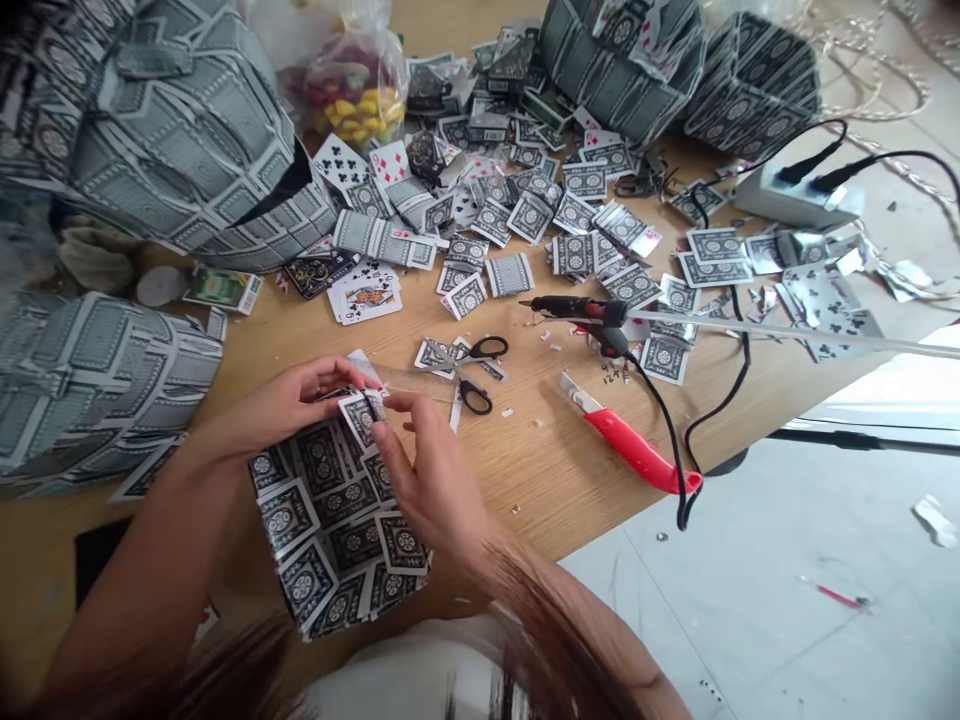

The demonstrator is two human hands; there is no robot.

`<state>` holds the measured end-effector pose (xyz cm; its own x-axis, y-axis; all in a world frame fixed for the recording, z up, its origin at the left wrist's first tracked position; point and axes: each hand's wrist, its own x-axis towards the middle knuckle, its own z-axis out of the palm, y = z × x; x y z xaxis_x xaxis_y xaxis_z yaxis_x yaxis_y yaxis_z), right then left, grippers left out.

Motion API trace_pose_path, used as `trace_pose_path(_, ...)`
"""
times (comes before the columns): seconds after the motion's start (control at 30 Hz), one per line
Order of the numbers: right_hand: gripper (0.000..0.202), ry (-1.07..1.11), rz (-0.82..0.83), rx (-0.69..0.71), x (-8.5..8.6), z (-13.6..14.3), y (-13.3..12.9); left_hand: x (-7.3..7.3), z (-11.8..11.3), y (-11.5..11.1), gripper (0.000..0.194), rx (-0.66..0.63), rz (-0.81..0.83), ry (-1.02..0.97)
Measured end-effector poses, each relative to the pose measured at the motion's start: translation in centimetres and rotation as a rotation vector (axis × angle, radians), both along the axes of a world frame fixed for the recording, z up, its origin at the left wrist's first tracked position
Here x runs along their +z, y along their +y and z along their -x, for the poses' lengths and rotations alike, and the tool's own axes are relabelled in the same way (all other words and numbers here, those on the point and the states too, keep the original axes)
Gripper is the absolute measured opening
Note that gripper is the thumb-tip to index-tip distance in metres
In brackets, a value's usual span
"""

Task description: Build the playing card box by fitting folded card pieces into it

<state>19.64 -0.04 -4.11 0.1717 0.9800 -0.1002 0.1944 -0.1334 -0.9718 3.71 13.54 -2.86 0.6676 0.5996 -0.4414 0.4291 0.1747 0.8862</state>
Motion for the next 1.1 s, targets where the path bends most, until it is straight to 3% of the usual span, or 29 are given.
trace_pose_path(0.2,0.049,0.216,0.172,0.145,-1.2,0.7,1.2,-0.7,0.2,0.5,0.028,-0.01,0.025,-0.05)
trace_pose_path(0.3,0.047,0.229,0.145,0.116,-1.3,0.9,0.9,-1.0,0.5,0.7,0.025,-0.067,0.036,-0.072)
trace_pose_path(0.4,0.031,-0.052,0.007,0.022,-1.0,0.7,0.9,-1.5,1.0,0.7,0.024,-0.054,-0.035,-0.119)
trace_pose_path(0.5,0.024,-0.286,-0.115,0.043,-0.4,0.6,1.3,-1.6,1.5,0.5,0.015,0.005,-0.239,-0.08)
trace_pose_path(0.6,0.031,-0.439,-0.242,0.03,-0.1,1.0,1.8,-0.9,1.7,0.0,0.007,-0.078,-0.503,0.019)
trace_pose_path(0.73,0.03,-0.696,-0.394,0.029,0.2,1.6,2.2,0.4,1.4,-1.0,0.015,-0.211,-0.742,0.148)
trace_pose_path(0.83,0.021,-0.867,-0.421,0.038,0.7,1.8,2.5,0.5,1.2,-1.7,0.016,-0.174,-0.746,0.183)
trace_pose_path(0.97,0.014,-1.016,-0.375,0.093,1.5,1.8,2.9,-0.3,1.0,-2.3,0.011,-0.052,-0.728,0.118)
trace_pose_path(1.1,0.013,-1.121,-0.333,0.155,1.7,1.9,3.4,-0.7,0.7,-2.6,0.011,-0.009,-0.739,0.087)
